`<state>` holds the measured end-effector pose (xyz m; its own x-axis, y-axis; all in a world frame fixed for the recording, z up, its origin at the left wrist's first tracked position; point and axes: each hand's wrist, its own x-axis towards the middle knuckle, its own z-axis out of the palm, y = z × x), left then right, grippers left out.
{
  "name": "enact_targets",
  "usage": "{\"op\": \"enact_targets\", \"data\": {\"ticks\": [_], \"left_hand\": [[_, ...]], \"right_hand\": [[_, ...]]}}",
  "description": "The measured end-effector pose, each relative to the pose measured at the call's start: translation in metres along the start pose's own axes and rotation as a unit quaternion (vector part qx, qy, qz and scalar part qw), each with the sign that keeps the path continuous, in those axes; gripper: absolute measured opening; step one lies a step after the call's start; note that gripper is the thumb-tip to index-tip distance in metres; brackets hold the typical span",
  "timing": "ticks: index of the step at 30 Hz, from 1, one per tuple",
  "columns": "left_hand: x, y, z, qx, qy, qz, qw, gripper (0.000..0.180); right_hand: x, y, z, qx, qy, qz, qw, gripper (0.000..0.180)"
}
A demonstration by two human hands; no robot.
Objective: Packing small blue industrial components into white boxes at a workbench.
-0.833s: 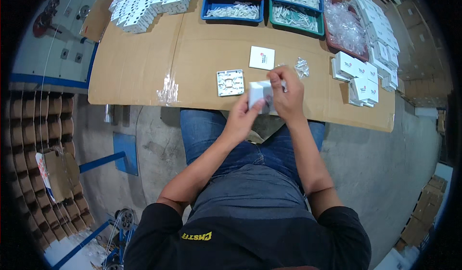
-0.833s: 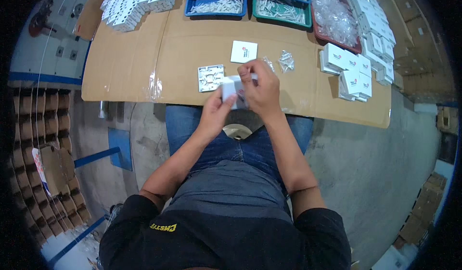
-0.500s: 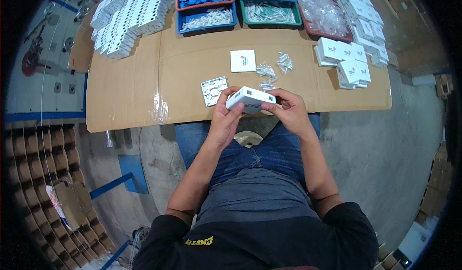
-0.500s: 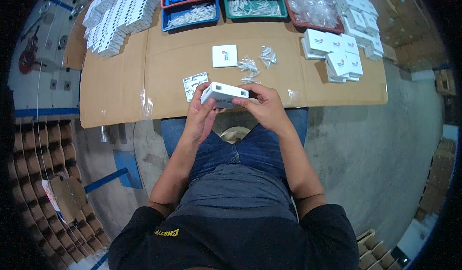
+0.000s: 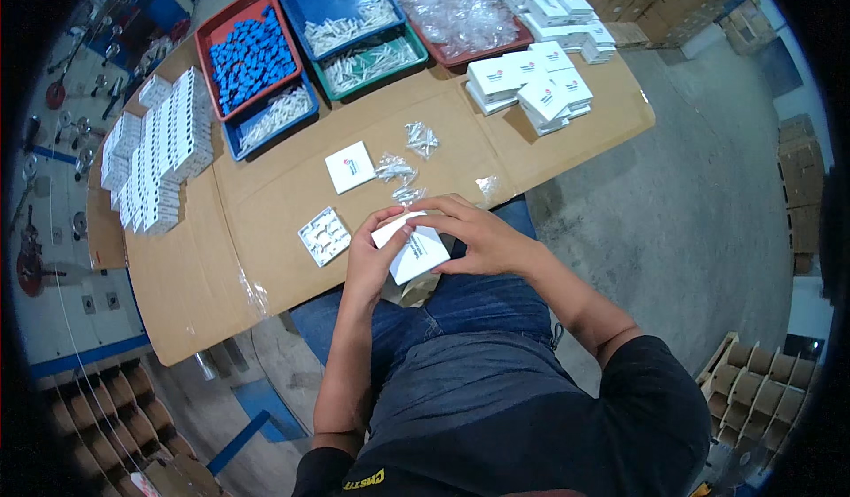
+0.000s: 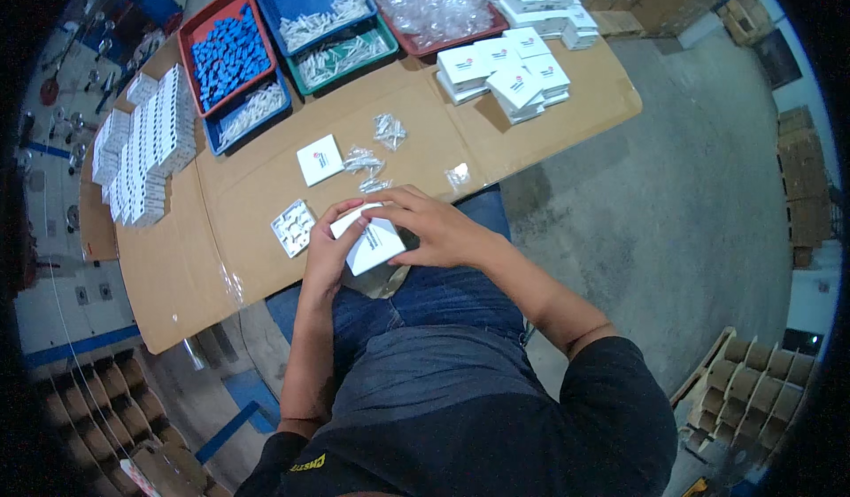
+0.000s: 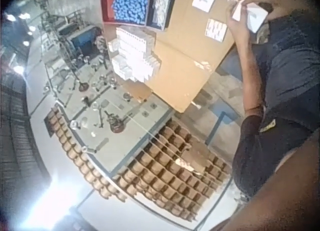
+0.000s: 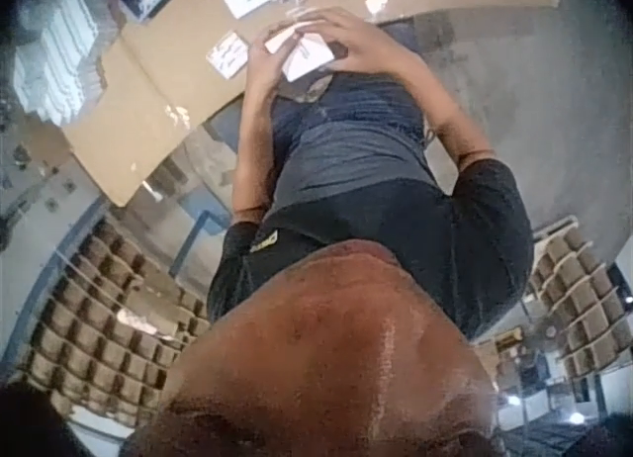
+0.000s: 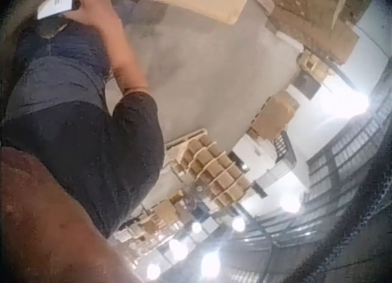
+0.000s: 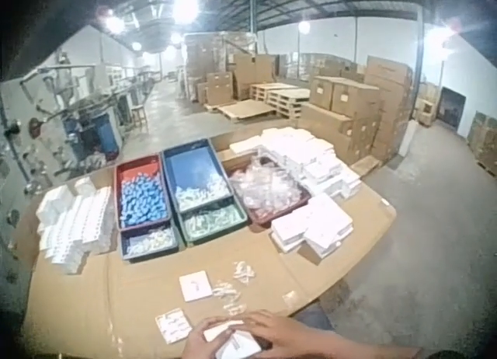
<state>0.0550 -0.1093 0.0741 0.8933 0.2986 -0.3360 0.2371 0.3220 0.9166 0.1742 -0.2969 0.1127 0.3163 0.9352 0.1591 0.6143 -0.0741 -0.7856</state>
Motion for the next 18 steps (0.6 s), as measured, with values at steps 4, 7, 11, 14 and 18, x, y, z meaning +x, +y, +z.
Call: {"op": "enact_targets", "data": {"ticks": [4, 7, 11, 14, 18], "left_hand": [[0.001, -0.006, 0.014, -0.087, -0.034, -0.004, 0.996, 0.055], [0.000, 0.001, 0.012, -0.047, -0.015, -0.003, 0.999, 0.056], [-0.013, 0.001, -0.002, 0.028, 0.042, 0.036, 0.998, 0.047], [-0.018, -0.015, -0.024, 0.063, 0.084, 0.074, 0.992, 0.038], [-0.026, -0.037, -0.055, 0.069, 0.153, 0.108, 0.980, 0.033]], "right_hand": [[-0.017, 0.014, -0.021, -0.018, 0.068, 0.045, 0.996, 0.077], [-0.023, 0.050, -0.050, -0.031, 0.244, 0.110, 0.963, 0.077], [-0.035, 0.128, -0.144, -0.059, 0.496, 0.200, 0.843, 0.063], [-0.042, 0.208, -0.209, -0.147, 0.513, 0.248, 0.808, 0.062], [-0.024, 0.264, -0.236, -0.287, 0.476, 0.297, 0.777, 0.058]]}}
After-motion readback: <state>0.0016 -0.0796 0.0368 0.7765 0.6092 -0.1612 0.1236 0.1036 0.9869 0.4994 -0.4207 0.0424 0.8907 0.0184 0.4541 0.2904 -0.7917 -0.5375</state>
